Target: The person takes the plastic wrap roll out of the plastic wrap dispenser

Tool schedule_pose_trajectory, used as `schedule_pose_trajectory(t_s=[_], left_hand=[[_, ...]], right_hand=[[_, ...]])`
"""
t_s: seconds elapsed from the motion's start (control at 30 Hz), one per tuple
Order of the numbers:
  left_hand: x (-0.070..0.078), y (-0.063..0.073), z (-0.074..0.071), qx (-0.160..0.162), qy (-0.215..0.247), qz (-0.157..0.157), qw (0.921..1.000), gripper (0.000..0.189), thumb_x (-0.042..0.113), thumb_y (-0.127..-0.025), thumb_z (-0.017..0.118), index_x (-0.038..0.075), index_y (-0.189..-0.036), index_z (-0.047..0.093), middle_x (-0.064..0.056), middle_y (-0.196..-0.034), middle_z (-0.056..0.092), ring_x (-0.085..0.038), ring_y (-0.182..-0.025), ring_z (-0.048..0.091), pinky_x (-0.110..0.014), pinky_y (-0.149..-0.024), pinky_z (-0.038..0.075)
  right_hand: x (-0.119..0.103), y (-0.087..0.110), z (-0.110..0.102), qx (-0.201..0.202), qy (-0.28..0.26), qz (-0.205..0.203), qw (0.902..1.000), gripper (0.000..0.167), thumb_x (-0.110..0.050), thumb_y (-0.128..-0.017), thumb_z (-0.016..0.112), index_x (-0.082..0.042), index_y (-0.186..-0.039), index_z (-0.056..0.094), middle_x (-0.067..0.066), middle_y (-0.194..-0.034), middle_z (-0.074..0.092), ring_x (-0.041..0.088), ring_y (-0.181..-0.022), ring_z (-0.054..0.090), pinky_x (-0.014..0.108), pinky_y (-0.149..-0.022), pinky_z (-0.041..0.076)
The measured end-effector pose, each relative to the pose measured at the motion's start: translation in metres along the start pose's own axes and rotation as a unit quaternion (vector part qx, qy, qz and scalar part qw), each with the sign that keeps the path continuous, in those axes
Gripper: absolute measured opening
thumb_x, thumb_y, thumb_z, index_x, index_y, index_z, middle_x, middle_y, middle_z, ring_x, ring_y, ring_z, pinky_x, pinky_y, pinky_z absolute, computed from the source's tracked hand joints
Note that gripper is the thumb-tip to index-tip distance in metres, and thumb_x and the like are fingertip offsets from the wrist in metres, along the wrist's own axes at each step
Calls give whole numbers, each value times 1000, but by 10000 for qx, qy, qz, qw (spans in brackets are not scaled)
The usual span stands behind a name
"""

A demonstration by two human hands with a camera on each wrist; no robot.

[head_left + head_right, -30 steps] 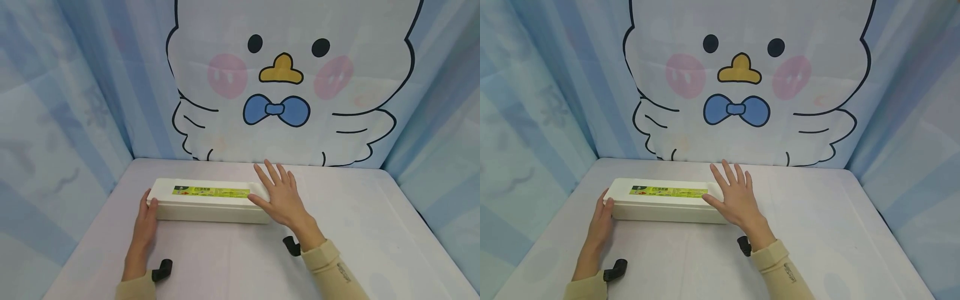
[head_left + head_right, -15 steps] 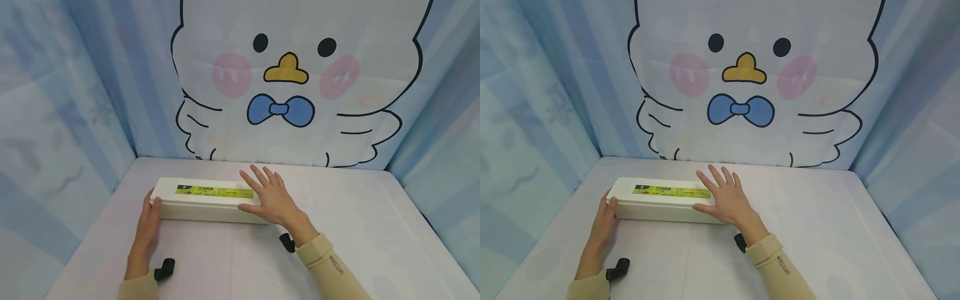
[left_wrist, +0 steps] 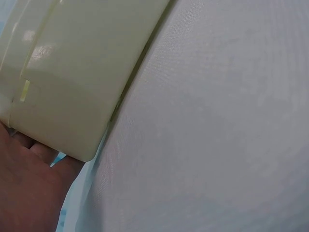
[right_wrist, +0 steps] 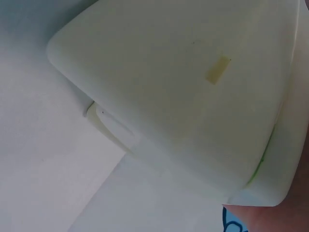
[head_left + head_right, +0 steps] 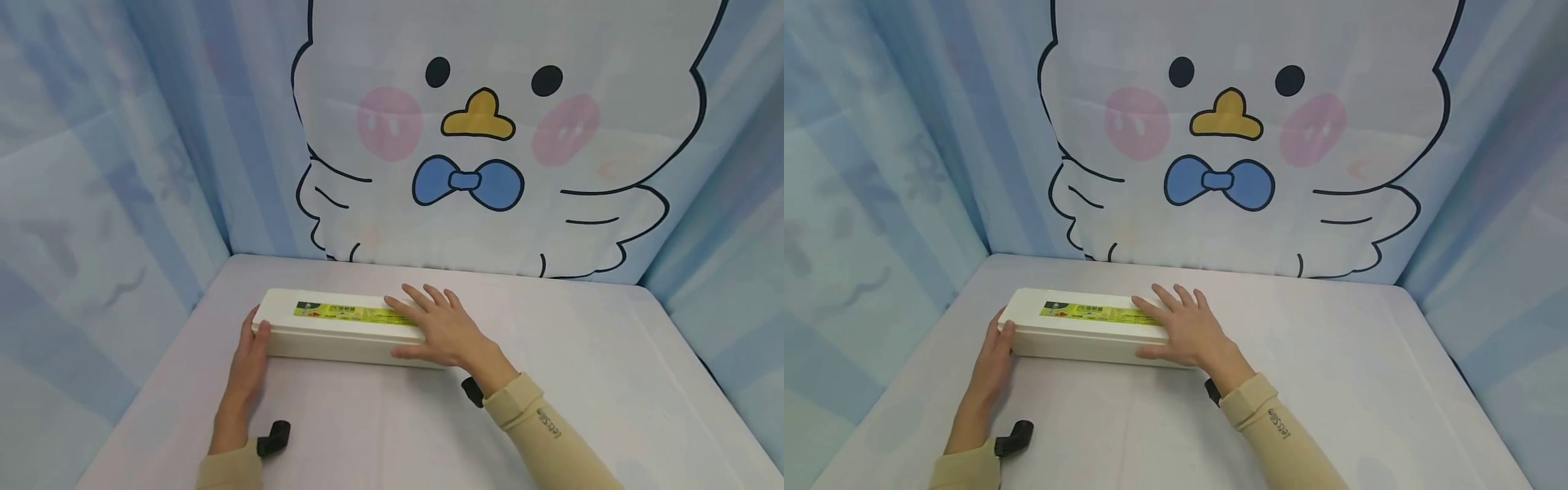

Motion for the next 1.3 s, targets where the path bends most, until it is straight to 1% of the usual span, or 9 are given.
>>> schedule_pose_trajectory(t_s=[0.2, 0.43, 0.6, 0.73, 0.87, 1.07, 1.2, 1.3], left_hand=[[1, -1, 1, -21, -17, -21, 10000, 72, 57, -106, 29, 21, -164, 6, -9, -169, 9, -34, -154, 4, -64, -118, 3], [3, -2, 1, -66, -54, -28, 10000, 72, 58, -106, 28, 22, -164, 5, -9, -169, 8, -33, -154, 3, -64, -118, 3], [4, -1, 1, -32, -103, -3, 9999, 72, 58, -106, 27, 21, -164, 5, -9, -169, 8, -33, -154, 3, -63, -118, 3], [4, -1, 0, -14, -120, -3, 9999, 72, 57, -107, 27, 21, -164, 5, -9, -169, 9, -33, -154, 3, -63, -118, 3], [5, 0, 0, -33, -75, 2, 10000, 71, 56, -107, 27, 21, -164, 5, -9, -169, 8, -33, -154, 3, -63, -118, 3], [5, 1, 0, -52, -25, -47, 10000, 71, 57, -107, 27, 23, -164, 4, -7, -169, 8, -32, -154, 2, -64, -118, 3], [3, 1, 1, -49, -8, -60, 10000, 72, 60, -106, 27, 24, -164, 4, -6, -169, 8, -31, -154, 2, -63, -118, 3], [2, 2, 1, -49, -2, -26, 10000, 72, 58, -106, 28, 23, -164, 4, -6, -169, 8, -31, -154, 3, -63, -118, 3]], right_hand=[[0, 1, 0, -120, 146, -2, 9998, 87, -73, -88, 58, -33, -160, 30, 6, -165, 26, 41, -148, 24, 64, -116, 18], [1, 3, 1, -119, 246, 4, 9996, 87, -73, -88, 57, -33, -160, 30, 7, -165, 27, 41, -147, 26, 65, -115, 20], [2, 3, 2, -113, 278, 34, 9995, 87, -73, -88, 57, -34, -160, 29, 7, -164, 28, 41, -147, 27, 66, -114, 22], [3, 3, 3, -88, 286, 8, 9996, 86, -72, -88, 59, -34, -160, 30, 7, -164, 29, 40, -144, 31, 65, -113, 23], [2, 3, 3, -83, 329, -23, 9994, 86, -69, -88, 61, -34, -160, 30, 9, -162, 31, 38, -141, 37, 63, -110, 28], [3, 3, 5, 43, 459, -75, 9989, 80, -66, -92, 59, -34, -160, 31, 7, -160, 35, 34, -136, 42, 59, -104, 36], [4, 2, 8, 138, 506, -139, 9985, 78, -66, -93, 57, -34, -160, 32, 5, -158, 38, 32, -133, 44, 57, -102, 37], [4, 2, 9, 198, 513, -188, 9983, 77, -65, -93, 57, -34, -159, 33, 5, -157, 40, 32, -130, 45, 58, -101, 38]])
Point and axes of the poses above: each hand's wrist, its own y-axis away from the middle knuckle, its own z-axis out of the palm, x = y × z, the point moved 4 cm from there along -y, towards the middle knuckle
